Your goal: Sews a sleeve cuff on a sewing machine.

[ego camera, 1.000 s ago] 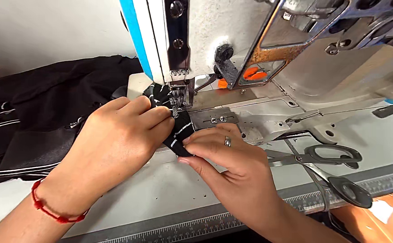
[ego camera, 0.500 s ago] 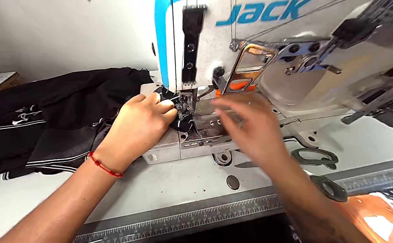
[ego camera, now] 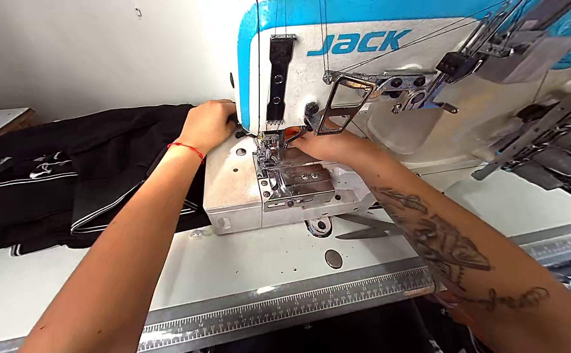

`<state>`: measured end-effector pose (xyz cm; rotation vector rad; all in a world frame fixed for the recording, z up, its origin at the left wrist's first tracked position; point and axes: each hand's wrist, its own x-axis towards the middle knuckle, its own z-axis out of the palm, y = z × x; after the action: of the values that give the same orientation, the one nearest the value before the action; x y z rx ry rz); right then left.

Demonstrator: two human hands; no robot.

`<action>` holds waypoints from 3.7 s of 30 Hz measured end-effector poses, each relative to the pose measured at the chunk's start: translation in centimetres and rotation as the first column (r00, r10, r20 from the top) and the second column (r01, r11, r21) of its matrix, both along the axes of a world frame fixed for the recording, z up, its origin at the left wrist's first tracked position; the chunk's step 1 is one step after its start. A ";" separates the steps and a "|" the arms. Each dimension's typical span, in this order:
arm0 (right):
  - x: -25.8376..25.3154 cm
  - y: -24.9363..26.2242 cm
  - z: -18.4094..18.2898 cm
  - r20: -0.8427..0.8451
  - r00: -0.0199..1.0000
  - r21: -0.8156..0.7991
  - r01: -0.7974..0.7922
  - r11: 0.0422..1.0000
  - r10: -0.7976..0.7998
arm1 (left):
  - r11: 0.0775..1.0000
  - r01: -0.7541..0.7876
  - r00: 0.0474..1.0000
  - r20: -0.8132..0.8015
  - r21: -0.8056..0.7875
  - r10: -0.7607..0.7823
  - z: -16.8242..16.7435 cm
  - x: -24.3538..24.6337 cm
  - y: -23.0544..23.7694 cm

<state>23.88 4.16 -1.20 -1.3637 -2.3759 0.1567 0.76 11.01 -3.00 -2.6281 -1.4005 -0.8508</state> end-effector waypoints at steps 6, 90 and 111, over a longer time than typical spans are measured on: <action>1.2 -0.6 0.5 -0.153 0.983 -0.006 0.106 0.994 -0.106 | 0.998 -0.024 1.000 -0.005 -0.055 0.024 0.3 -0.1 -0.4; -2.1 -20.4 -13.0 -0.579 0.811 -0.006 -0.109 0.994 0.086 | 0.926 0.377 0.634 0.738 -0.037 -0.229 -7.7 -4.5 -27.4; -5.2 -18.4 -9.4 -0.772 0.610 -0.045 -0.331 0.942 0.178 | 0.932 -0.356 0.853 0.386 -0.063 0.352 -7.6 -13.2 -20.6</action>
<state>18.69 -14.24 -10.61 -0.7534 -1.8051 0.8782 -12.44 -9.56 -10.57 -2.1505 -1.8830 -1.3693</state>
